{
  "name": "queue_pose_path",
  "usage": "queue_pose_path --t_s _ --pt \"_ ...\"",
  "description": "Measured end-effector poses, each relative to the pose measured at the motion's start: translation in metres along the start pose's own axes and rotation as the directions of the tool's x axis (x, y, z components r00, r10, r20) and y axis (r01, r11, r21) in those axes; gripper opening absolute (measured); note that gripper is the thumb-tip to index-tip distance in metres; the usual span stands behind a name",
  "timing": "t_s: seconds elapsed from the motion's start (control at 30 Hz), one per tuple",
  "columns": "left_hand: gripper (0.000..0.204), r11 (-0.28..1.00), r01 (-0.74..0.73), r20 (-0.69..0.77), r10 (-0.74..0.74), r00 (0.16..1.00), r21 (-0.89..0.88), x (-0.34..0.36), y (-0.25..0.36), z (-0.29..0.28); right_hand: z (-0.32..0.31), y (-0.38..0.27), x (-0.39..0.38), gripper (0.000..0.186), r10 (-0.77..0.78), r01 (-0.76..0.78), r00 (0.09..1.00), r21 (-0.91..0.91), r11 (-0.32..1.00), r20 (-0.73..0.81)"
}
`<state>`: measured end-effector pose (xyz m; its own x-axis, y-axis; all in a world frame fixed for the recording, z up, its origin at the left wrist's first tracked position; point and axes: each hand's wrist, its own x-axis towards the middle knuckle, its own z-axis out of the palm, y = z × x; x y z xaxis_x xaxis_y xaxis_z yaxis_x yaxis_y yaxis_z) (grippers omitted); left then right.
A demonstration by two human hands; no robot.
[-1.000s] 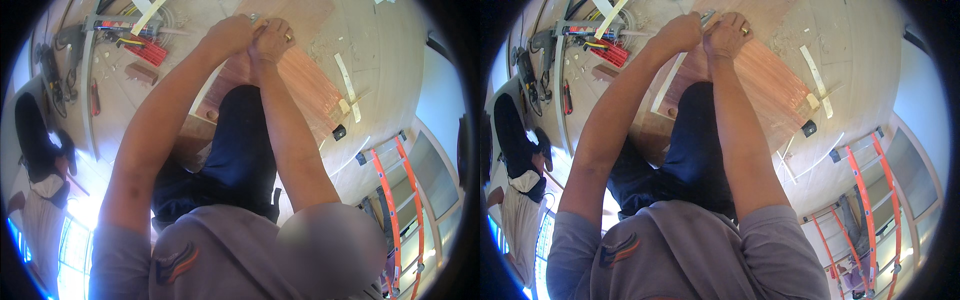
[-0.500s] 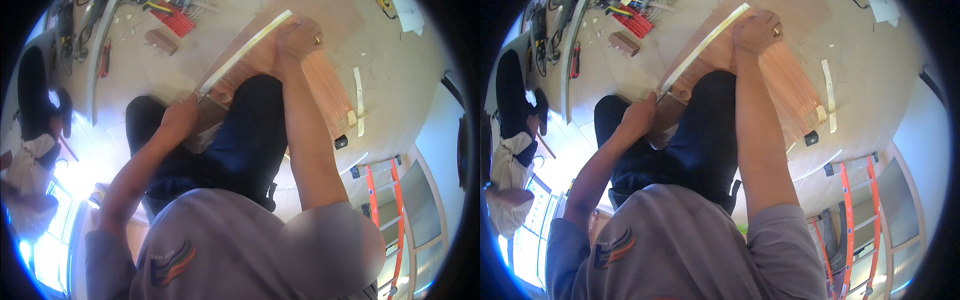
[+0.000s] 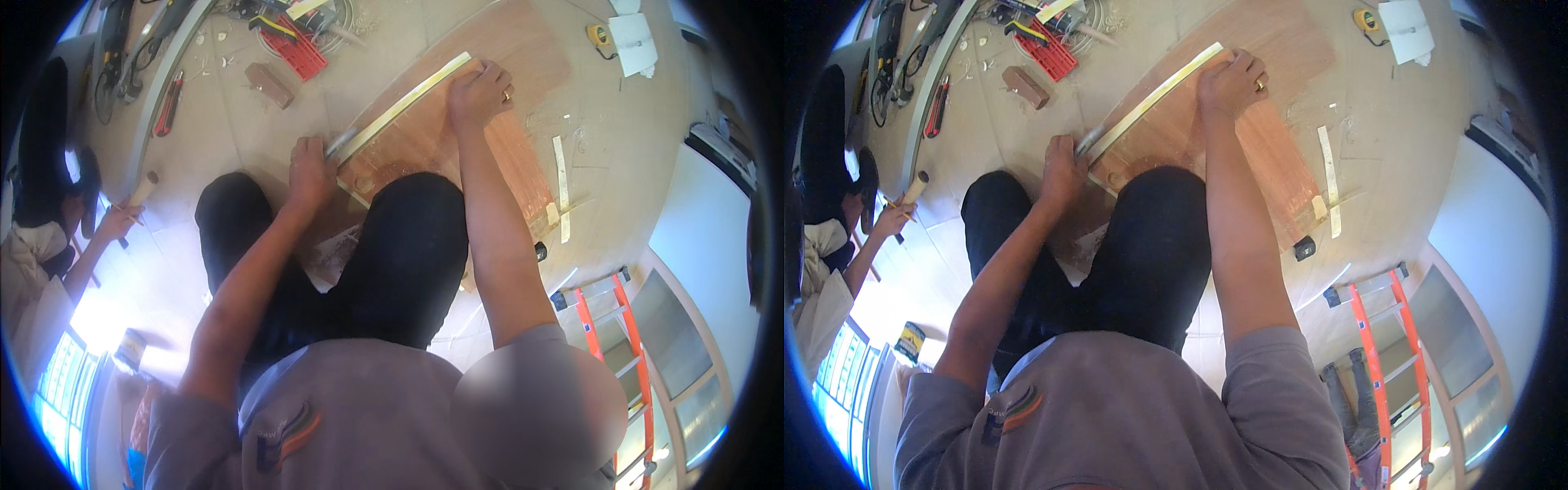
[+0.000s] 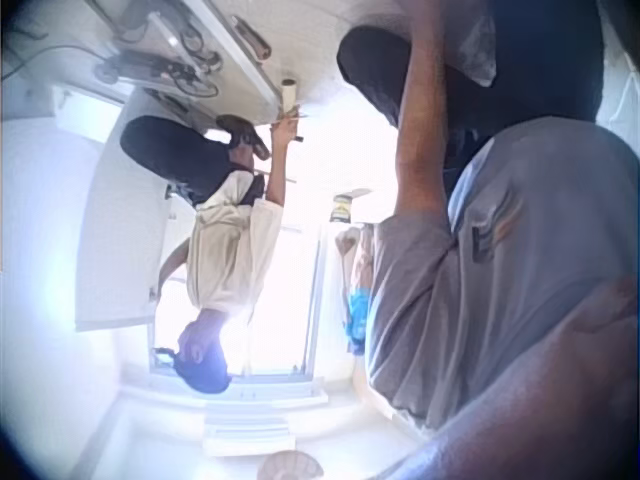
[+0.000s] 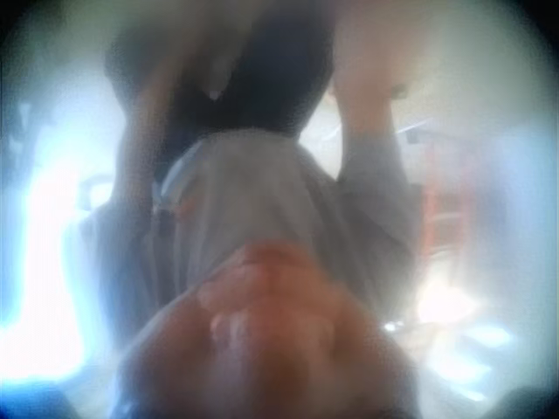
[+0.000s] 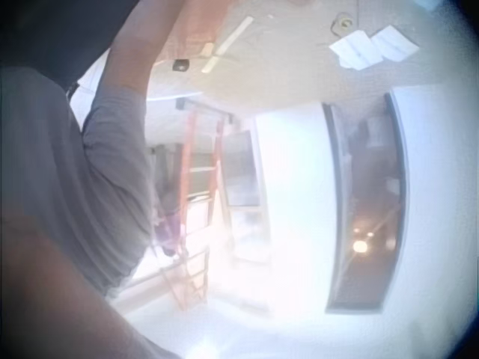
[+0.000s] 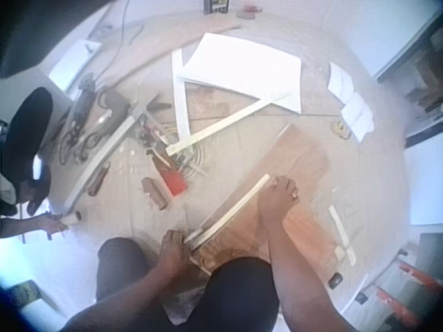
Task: The person kneels on the floor and applies thin edge-banding strips to the edges of a white rectangular panel. They align each strip, press it down, and trim the ends with a utility knife. The person flips the panel to work on multiple edges and sets trimmed pieces aside.
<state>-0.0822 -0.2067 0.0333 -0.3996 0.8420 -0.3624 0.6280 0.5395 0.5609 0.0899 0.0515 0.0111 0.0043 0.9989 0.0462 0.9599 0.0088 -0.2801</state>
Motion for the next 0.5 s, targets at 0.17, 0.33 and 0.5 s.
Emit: queue_pose_path --t_s 0.17,0.33,0.5 --pt "0.035 0.996 -0.088 0.089 0.089 0.992 -0.013 0.009 -0.002 -0.006 -0.004 0.007 0.003 0.033 -0.008 0.008 1.000 0.104 0.995 -0.001" --pt "0.035 0.994 0.005 0.076 0.004 0.997 -0.111 0.027 -0.002 -0.017 0.002 0.069 0.026 0.046 -0.144 0.150 0.989 0.276 0.949 -0.042" --pt "0.037 0.977 -0.048 -0.086 0.031 0.996 -0.207 0.034 -0.052 -0.090 -0.057 0.077 -0.103 0.058 -0.358 0.351 0.930 0.094 0.932 0.078"
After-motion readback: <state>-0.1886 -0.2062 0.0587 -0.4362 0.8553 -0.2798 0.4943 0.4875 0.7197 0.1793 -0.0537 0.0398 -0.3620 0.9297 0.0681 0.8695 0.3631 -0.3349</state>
